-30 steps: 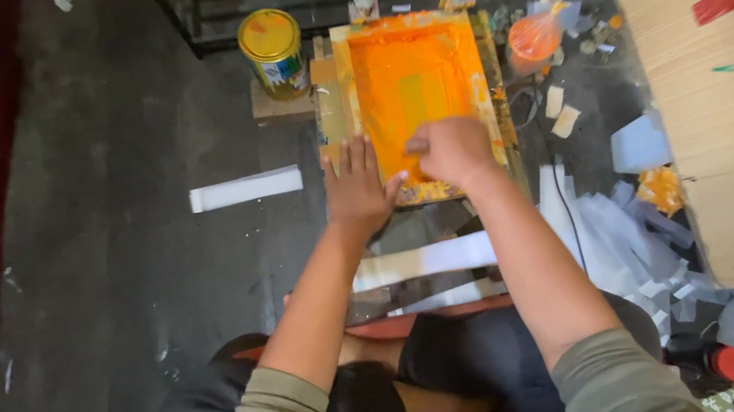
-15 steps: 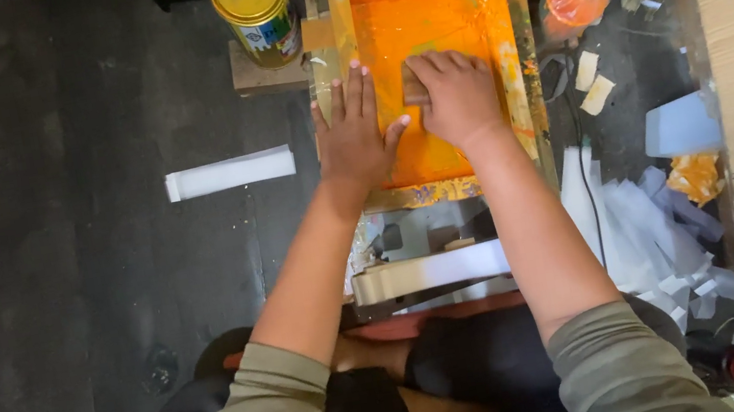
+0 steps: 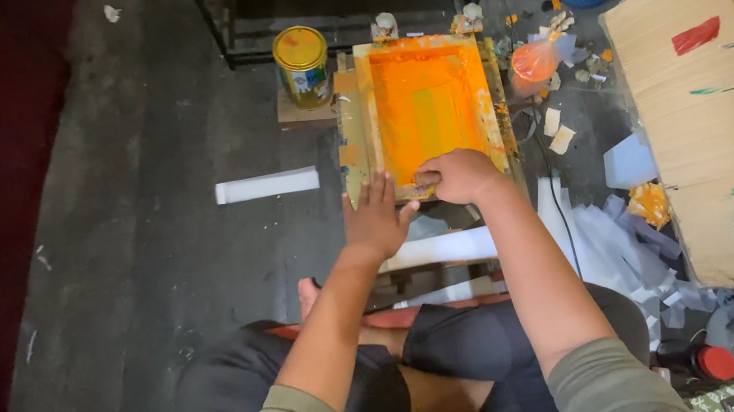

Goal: The person sits on the floor and repeatedly folds thin, translucent white sheets by hand. They also use a squeegee to spread orange paint in a wooden frame and place the folded sheets into the frame.

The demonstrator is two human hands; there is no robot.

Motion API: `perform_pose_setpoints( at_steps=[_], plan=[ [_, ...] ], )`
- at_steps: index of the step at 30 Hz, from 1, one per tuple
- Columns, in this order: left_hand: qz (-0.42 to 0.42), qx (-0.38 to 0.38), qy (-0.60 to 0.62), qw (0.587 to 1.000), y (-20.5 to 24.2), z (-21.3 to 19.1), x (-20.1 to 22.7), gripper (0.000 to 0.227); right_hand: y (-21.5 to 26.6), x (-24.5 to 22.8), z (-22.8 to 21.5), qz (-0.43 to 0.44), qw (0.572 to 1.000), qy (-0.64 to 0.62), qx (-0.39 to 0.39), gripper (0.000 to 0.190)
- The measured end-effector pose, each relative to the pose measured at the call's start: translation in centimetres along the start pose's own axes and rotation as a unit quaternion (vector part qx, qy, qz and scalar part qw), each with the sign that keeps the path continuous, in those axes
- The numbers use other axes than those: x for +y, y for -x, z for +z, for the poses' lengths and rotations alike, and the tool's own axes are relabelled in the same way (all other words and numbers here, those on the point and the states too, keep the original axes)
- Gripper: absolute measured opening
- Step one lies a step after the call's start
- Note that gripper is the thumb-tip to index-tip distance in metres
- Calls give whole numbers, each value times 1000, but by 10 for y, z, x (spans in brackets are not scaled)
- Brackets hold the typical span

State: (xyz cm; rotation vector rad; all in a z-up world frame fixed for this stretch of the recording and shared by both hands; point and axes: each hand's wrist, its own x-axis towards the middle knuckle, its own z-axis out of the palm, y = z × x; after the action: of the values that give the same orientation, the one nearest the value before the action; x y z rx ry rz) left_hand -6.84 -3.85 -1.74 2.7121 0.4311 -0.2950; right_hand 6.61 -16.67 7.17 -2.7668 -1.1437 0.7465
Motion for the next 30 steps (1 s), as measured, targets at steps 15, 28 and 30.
perform_pose_setpoints(
  at_steps=[15, 28, 30],
  plan=[
    [-6, 0, -10, 1000, 40, -32, 22, 83, 10, 23, 59, -56, 990, -6, 129, 62],
    [47, 51, -29, 997, -57, -47, -9, 80, -87, 41, -11, -32, 978, 22, 205, 43],
    [42, 49, -35, 997, -73, -55, -9, 80, -109, 49, -12, -67, 958, 38, 276, 46]
  ],
)
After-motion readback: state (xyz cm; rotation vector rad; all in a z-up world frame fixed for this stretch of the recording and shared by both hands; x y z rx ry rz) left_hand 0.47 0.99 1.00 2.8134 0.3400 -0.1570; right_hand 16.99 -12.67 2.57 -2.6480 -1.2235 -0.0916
